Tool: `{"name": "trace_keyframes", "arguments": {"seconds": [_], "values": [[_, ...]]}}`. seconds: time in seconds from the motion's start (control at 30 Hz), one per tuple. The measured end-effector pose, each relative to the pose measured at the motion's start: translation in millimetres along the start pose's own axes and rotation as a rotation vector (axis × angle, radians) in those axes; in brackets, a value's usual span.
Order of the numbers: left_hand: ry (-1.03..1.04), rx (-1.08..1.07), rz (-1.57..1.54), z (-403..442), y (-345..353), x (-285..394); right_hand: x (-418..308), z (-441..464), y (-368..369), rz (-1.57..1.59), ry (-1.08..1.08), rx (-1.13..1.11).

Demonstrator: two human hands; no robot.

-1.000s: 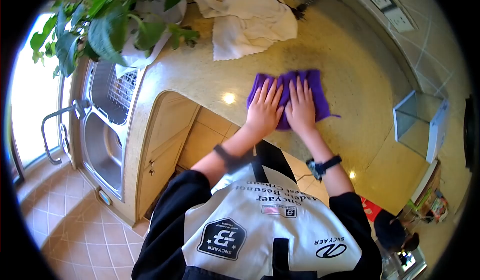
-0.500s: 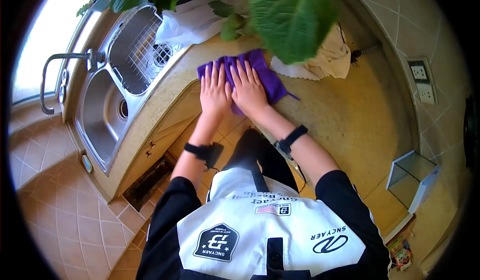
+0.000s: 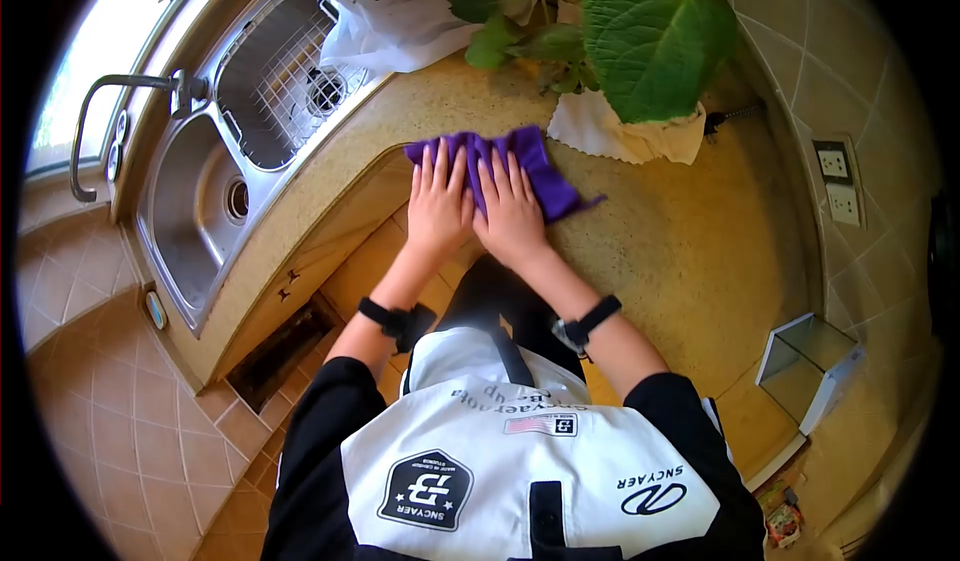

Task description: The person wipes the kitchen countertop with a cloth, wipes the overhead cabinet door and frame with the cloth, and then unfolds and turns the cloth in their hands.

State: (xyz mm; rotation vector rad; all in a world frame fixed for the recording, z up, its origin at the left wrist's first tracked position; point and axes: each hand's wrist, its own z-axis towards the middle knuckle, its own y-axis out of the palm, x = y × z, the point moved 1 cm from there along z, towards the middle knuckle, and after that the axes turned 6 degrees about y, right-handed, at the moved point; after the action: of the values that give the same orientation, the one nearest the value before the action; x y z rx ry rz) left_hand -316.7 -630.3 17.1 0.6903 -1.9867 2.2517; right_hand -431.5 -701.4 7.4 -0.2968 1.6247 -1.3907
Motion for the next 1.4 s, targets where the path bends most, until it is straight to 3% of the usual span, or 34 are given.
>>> {"name": "trace_keyframes", "arguments": {"seconds": [0.17,0.37,0.63,0.83,1.1,1.23,1.4], "values": [[0.018,-0.083,-0.029,-6.7,-3.1,11.4,-2.5,-17.3,-11.4,0.016,0.027,-0.039],[0.101,0.126,0.034,57.3,8.7,-17.2,13.8,56.2,3.7,-0.061,0.028,0.117],[0.166,0.035,0.057,63.7,12.0,-23.6,9.9,48.7,1.3,-0.021,0.155,0.12],[0.314,-0.092,0.035,6.9,13.7,29.4,7.5,-49.3,-26.9,0.055,0.254,0.119],[0.786,-0.425,-0.091,-22.5,27.8,140.6,25.5,-203.3,-72.6,-0.17,0.624,-0.043],[0.844,-0.492,-0.056,6.8,58.8,171.9,57.2,-203.3,-82.2,-0.155,0.694,0.074],[0.8,-0.34,-0.022,57.0,98.4,219.1,122.9,-174.7,-104.1,-0.251,0.739,0.206]]}}
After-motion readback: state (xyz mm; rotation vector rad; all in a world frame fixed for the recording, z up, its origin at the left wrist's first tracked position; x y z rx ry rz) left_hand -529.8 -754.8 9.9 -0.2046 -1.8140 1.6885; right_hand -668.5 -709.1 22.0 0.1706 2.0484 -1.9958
